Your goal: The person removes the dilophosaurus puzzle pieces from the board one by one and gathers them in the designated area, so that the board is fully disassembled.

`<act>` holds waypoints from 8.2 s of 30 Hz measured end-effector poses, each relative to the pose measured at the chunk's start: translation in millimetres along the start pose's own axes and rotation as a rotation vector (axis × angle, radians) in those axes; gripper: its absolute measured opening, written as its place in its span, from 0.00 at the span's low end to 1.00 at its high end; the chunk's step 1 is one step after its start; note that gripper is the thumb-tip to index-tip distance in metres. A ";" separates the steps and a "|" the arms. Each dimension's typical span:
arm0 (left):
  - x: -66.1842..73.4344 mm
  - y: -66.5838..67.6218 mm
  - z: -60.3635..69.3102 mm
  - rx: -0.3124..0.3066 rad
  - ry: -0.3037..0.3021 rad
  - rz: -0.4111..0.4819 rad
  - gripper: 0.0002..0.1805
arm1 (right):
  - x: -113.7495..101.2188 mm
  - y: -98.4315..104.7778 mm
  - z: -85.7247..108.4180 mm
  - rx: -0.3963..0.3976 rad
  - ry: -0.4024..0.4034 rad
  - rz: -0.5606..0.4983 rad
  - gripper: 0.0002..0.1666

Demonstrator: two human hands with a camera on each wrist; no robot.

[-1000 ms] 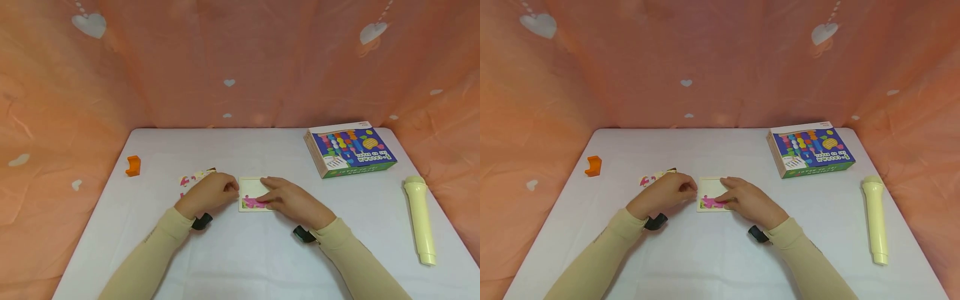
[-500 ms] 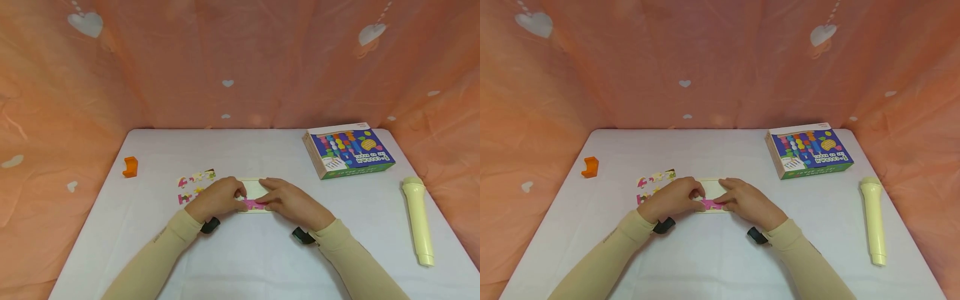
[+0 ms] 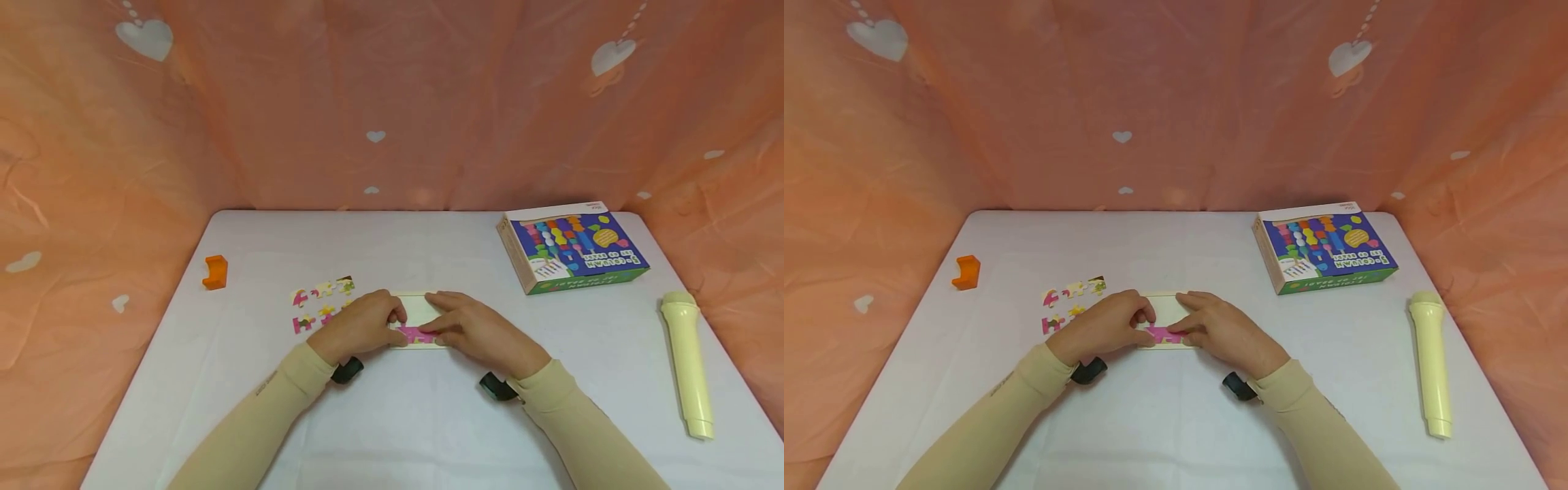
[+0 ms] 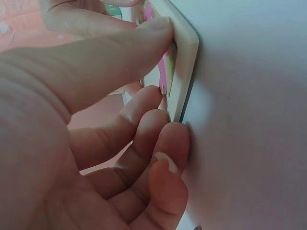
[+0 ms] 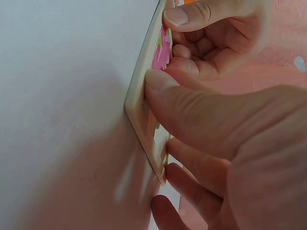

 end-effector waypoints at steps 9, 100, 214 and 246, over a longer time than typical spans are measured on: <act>-0.9 -0.1 -0.4 0.000 0.008 0.037 0.15 | -0.2 0.5 0.4 -0.003 -0.002 -0.013 0.17; 13.5 13.5 13.2 0.064 -0.050 0.008 0.07 | 19.3 -0.6 1.9 -0.055 -0.204 -0.033 0.43; -50.2 67.0 68.0 0.250 0.106 0.090 0.05 | 12.6 0.4 0.6 -0.085 -0.170 0.002 0.46; 45.3 -34.1 -21.3 0.027 -0.050 -0.172 0.17 | 16.9 -2.2 -1.8 -0.070 -0.160 -0.062 0.47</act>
Point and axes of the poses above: each hand's wrist, its own z-axis away from the middle knuckle, its own y-axis out of the back of the hand, x = y × z, the point moved 8 cm from there along -z, towards the middle knuckle, and after that the axes turned 11 degrees about z, right-handed, at the moved point
